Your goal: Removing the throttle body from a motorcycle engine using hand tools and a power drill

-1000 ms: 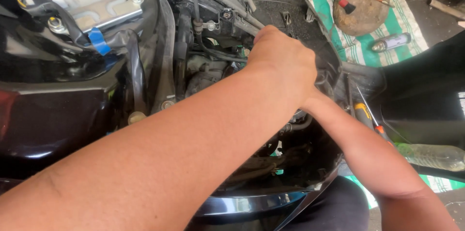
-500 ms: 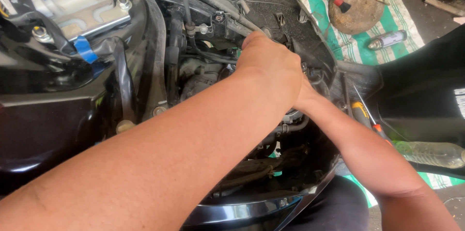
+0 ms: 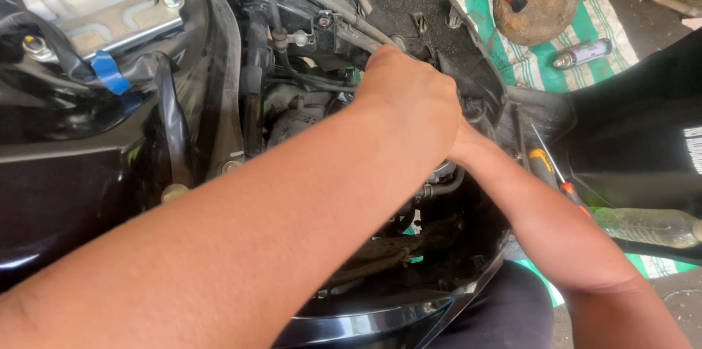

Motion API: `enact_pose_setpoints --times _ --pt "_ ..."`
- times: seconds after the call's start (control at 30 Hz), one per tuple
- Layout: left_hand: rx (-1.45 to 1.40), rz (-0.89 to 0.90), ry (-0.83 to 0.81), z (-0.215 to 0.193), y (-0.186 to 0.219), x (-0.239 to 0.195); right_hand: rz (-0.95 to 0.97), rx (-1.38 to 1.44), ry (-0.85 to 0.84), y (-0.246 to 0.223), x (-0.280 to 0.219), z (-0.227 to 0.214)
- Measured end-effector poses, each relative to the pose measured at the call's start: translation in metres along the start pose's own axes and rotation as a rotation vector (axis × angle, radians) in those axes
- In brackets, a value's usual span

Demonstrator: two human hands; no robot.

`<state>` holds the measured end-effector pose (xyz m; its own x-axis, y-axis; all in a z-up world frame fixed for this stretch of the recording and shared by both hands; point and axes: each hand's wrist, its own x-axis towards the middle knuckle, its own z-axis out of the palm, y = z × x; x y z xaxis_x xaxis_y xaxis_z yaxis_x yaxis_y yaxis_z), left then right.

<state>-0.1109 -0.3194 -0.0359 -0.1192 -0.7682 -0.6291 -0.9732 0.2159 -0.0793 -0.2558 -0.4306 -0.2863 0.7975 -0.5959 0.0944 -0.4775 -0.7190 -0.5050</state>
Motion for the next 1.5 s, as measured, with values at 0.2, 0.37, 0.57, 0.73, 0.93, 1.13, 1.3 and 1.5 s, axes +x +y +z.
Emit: enact_pose_setpoints --times 0.2,0.37,0.57,0.73,0.93,1.13,1.3,1.5 --pt "-0.052 0.065 0.381 0.11 -0.039 0.099 -0.064 0.056 0.049 -0.001 0.009 0.0" --pt "0.021 0.216 0.771 0.11 -0.05 0.019 -0.084 0.135 0.077 -0.008 0.013 -0.003" --pt "0.155 0.016 0.301 0.017 -0.055 -0.022 0.043 0.197 0.057 -0.039 -0.012 -0.049" --pt "0.13 -0.176 0.221 -0.006 -0.041 0.02 0.207 0.374 0.131 -0.069 -0.045 -0.08" --pt "0.147 -0.176 0.318 0.011 -0.061 0.054 0.359 1.087 0.456 -0.074 -0.077 -0.069" --pt "-0.062 -0.268 0.06 0.006 -0.035 0.028 0.315 1.3 0.414 -0.102 -0.087 -0.066" --pt "0.034 0.007 0.418 0.023 -0.001 0.063 0.281 1.177 0.439 -0.095 -0.084 -0.047" --pt "0.092 0.034 0.482 0.033 -0.013 0.065 0.295 1.238 0.447 -0.085 -0.086 -0.049"
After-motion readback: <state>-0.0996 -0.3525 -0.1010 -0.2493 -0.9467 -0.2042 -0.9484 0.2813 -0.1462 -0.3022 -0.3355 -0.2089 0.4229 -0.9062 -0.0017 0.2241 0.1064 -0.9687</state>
